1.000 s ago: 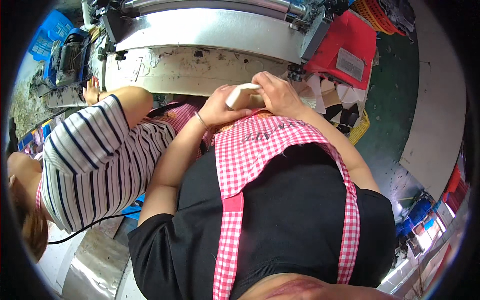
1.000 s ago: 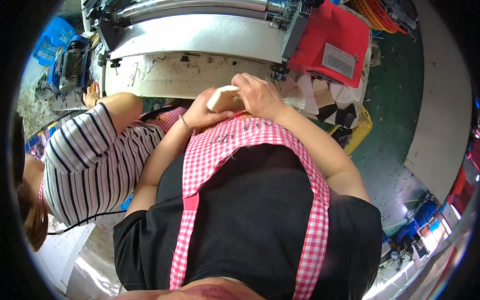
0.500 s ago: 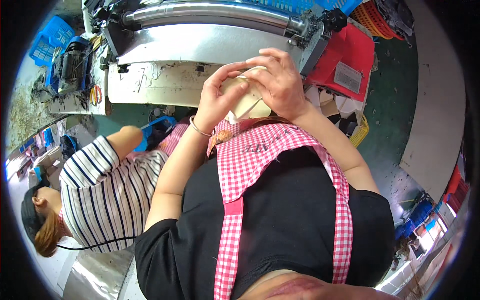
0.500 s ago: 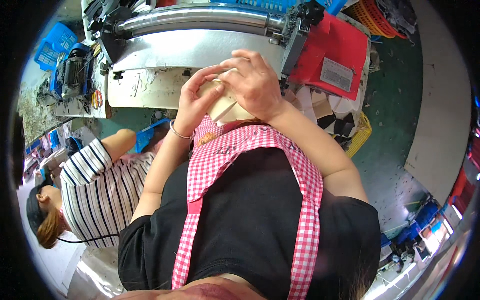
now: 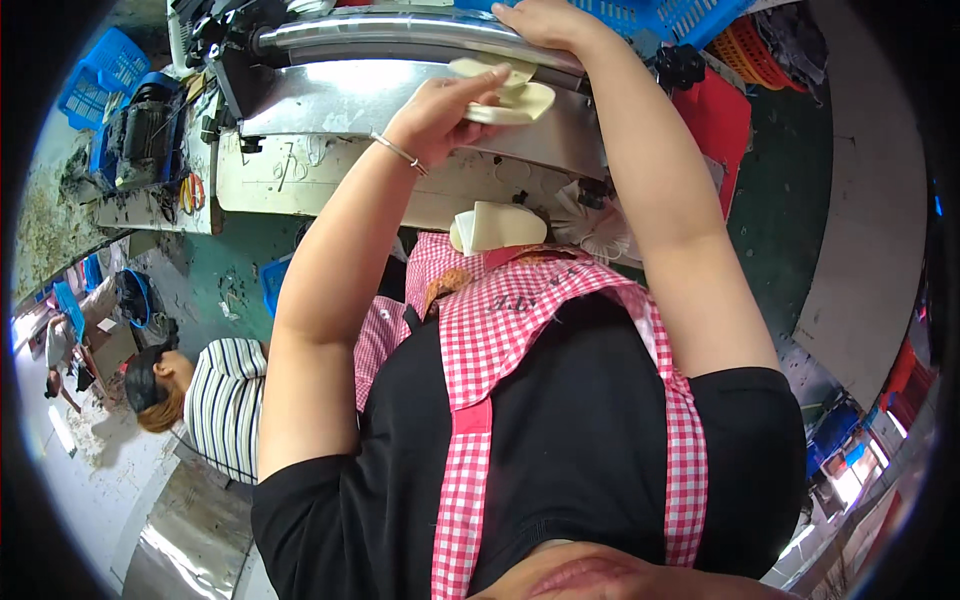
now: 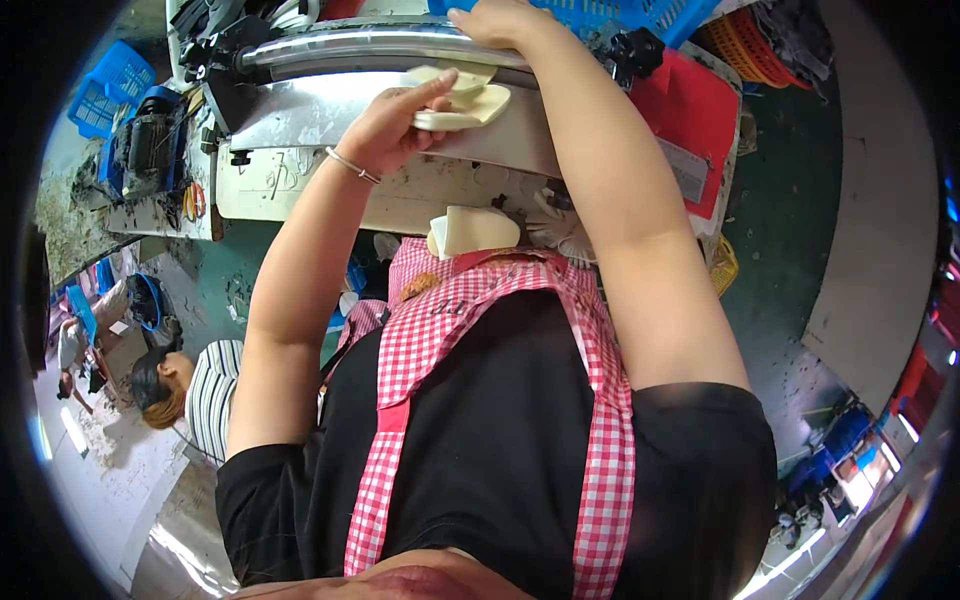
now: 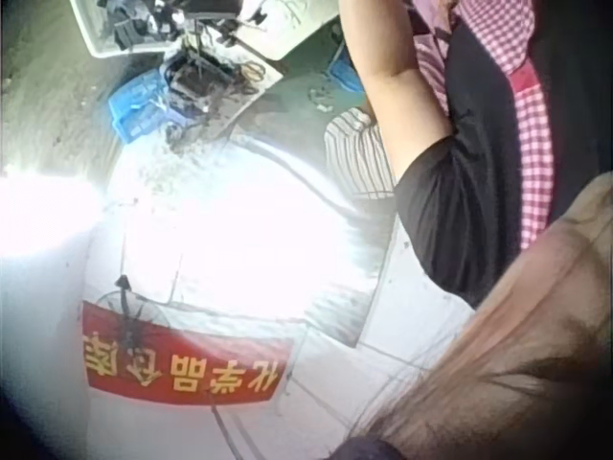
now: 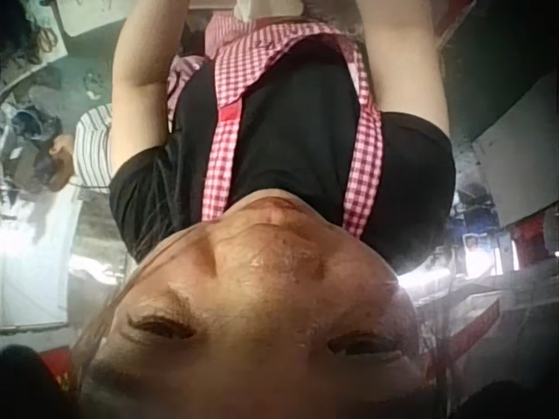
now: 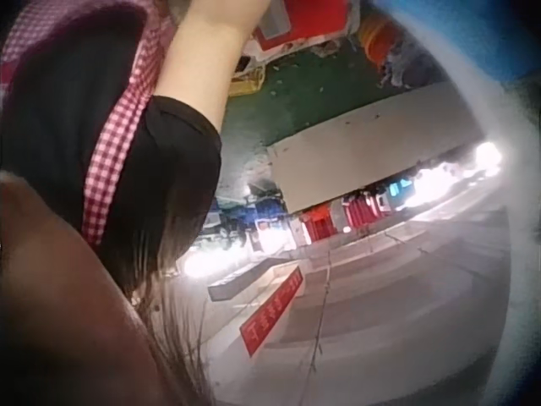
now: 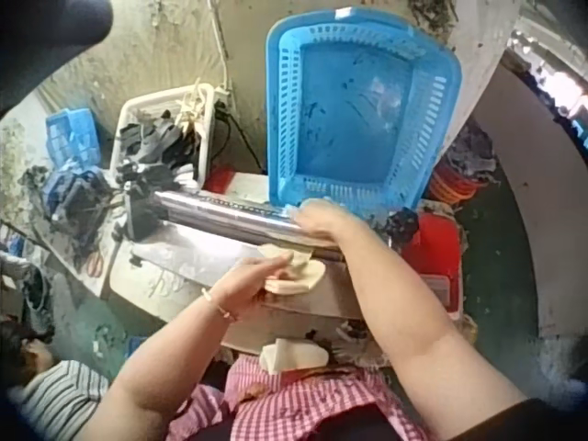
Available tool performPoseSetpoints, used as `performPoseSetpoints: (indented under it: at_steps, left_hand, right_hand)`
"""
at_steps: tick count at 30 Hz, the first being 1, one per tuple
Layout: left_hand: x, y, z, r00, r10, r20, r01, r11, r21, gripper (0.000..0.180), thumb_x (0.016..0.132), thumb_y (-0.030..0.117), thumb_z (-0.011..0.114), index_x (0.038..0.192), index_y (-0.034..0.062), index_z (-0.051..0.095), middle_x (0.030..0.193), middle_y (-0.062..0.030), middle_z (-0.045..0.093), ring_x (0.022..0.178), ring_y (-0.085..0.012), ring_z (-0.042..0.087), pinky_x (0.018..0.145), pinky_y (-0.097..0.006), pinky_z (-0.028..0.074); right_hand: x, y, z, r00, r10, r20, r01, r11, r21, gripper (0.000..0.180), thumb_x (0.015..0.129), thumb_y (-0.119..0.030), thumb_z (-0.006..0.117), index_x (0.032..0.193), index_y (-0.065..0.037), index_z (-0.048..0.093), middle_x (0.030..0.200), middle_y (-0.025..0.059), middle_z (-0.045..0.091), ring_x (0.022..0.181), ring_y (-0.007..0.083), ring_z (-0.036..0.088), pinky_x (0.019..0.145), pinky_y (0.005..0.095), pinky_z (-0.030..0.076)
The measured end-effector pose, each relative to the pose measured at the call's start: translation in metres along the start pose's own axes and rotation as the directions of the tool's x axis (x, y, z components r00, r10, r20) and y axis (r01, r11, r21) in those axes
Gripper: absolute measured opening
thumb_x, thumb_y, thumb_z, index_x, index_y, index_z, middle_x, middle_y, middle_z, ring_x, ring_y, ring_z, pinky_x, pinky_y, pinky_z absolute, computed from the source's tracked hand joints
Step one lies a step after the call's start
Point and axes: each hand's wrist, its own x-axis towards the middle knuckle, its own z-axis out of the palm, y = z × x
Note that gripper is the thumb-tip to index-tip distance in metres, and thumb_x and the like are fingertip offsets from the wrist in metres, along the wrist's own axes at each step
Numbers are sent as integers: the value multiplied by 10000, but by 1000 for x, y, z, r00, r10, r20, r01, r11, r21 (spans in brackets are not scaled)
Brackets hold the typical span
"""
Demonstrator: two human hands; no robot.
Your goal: The person feeds white, oval-shaped food items into a red and silver processing machine. They repeatedly pick up the items from a blue basket, place them into the machine's rollers, and collect the processed output. The person stacks the processed items in their hand and occasionally places them back into the basket or onto the machine's surface.
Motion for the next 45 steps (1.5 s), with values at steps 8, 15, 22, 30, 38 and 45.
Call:
performPoseSetpoints:
  at_steps: [8, 15, 22, 30, 38, 45]
  left_hand:
    - [-67, -51, -31, 954, 300, 23, -297, 928, 226, 457, 946, 115, 724, 1355, -39, 589, 1164, -115, 696, 1043, -118, 663, 909, -270, 538]
    - [-79, -50, -30, 957, 289, 14, -286, 940, 188, 492, 966, 65, 680, 1440, 17, 560, 1157, -100, 706, 1022, -109, 664, 881, -258, 546]
    - [-63, -44, -10, 885, 465, -9, -455, 870, 189, 422, 954, 51, 684, 1364, 28, 585, 1055, -103, 719, 906, -112, 684, 775, -245, 563]
    - [-67, -40, -10, 966, 239, 102, -249, 962, 108, 295, 975, 166, 697, 1198, -19, 642, 1035, -88, 723, 876, -131, 713, 757, -267, 587]
    - [15, -19, -22, 999, -38, -19, 32, 963, -269, 364, 1014, 317, 645, 1046, -45, 641, 872, -134, 715, 643, -137, 653, 439, -195, 462]
    - [-70, -30, -15, 963, 243, 116, -260, 951, 165, 402, 951, 183, 724, 1269, -45, 628, 1002, -54, 725, 844, -72, 665, 745, -223, 532]
  right_hand:
    - [-124, -41, 5, 628, -522, -577, 543, 825, -155, 161, 776, -1, 598, 906, -54, 678, 887, 119, 628, 917, 335, 628, 819, 430, 530]
    - [-150, -28, 34, 691, -527, -496, 474, 847, -240, 126, 852, -167, 648, 913, -64, 683, 909, 69, 636, 937, 268, 626, 802, 381, 556]
    - [-172, -59, 29, 714, -441, -544, 540, 841, 29, 314, 840, -203, 755, 1124, -73, 726, 1105, 56, 707, 1078, 250, 631, 918, 389, 531]
    - [-175, -60, 19, 762, -406, -505, 588, 760, 276, 190, 844, -36, 660, 1029, -80, 669, 993, 79, 681, 1018, 313, 680, 802, 403, 573]
    - [-7, -24, -4, 986, -141, -90, 130, 985, -117, 355, 880, -342, 682, 1034, -35, 771, 1034, 191, 747, 934, 308, 705, 872, 420, 529]
    - [-63, -39, -17, 922, -254, -292, 370, 800, 472, 227, 860, -182, 695, 1022, -29, 732, 1003, 153, 701, 964, 330, 657, 872, 426, 519]
